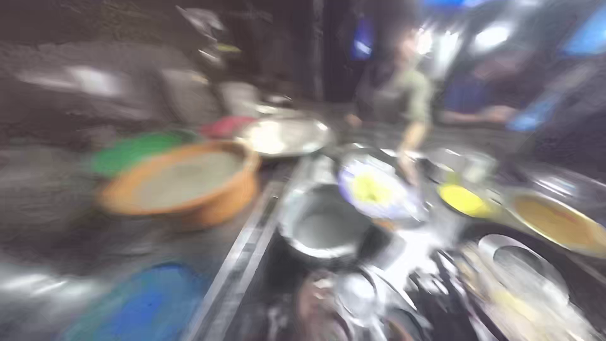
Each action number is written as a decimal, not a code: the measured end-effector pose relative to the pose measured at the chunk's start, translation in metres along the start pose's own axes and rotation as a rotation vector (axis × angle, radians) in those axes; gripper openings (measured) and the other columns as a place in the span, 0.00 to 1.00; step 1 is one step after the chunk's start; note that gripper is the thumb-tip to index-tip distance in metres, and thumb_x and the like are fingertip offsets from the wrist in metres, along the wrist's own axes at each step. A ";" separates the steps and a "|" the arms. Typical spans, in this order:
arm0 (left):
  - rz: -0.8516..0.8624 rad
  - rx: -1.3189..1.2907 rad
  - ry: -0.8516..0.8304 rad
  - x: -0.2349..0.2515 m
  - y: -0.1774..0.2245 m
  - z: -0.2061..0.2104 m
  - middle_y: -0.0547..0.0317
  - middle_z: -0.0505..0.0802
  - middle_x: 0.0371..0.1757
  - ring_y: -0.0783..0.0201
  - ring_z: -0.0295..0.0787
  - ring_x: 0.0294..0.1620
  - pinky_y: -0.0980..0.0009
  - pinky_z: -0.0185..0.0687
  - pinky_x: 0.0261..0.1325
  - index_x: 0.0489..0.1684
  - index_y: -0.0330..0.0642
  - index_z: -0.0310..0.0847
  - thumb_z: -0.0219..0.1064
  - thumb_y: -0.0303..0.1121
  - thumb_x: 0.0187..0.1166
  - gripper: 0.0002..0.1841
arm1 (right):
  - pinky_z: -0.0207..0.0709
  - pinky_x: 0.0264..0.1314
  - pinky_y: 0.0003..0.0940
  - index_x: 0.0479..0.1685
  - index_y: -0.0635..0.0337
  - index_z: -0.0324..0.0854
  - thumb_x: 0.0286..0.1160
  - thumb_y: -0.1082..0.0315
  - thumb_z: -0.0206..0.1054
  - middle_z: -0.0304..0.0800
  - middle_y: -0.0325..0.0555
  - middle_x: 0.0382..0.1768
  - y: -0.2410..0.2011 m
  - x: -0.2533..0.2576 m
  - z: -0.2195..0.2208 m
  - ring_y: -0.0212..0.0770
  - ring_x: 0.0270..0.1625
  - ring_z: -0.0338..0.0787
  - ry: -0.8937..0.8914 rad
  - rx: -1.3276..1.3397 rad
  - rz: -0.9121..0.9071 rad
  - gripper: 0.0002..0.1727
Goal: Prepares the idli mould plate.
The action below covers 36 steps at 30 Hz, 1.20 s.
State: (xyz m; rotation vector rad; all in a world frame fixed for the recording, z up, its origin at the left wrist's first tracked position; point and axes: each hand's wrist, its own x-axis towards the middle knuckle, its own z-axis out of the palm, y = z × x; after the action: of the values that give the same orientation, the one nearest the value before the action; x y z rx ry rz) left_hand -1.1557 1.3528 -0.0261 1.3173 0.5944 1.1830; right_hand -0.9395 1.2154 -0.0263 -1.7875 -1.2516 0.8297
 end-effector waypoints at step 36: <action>-0.614 0.656 -0.044 -0.133 0.041 -0.070 0.55 0.90 0.65 0.61 0.91 0.57 0.57 0.88 0.61 0.76 0.47 0.77 0.70 0.46 0.76 0.29 | 0.89 0.47 0.36 0.72 0.55 0.72 0.92 0.45 0.48 0.91 0.43 0.48 -0.221 0.308 -0.044 0.37 0.43 0.92 0.123 0.912 -0.110 0.27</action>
State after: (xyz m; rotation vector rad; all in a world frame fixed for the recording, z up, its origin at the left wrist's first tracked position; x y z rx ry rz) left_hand -1.2768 1.2563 -0.0393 1.5252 1.3166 0.4541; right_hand -0.9067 1.5436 0.1659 -1.0004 -0.6920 0.9917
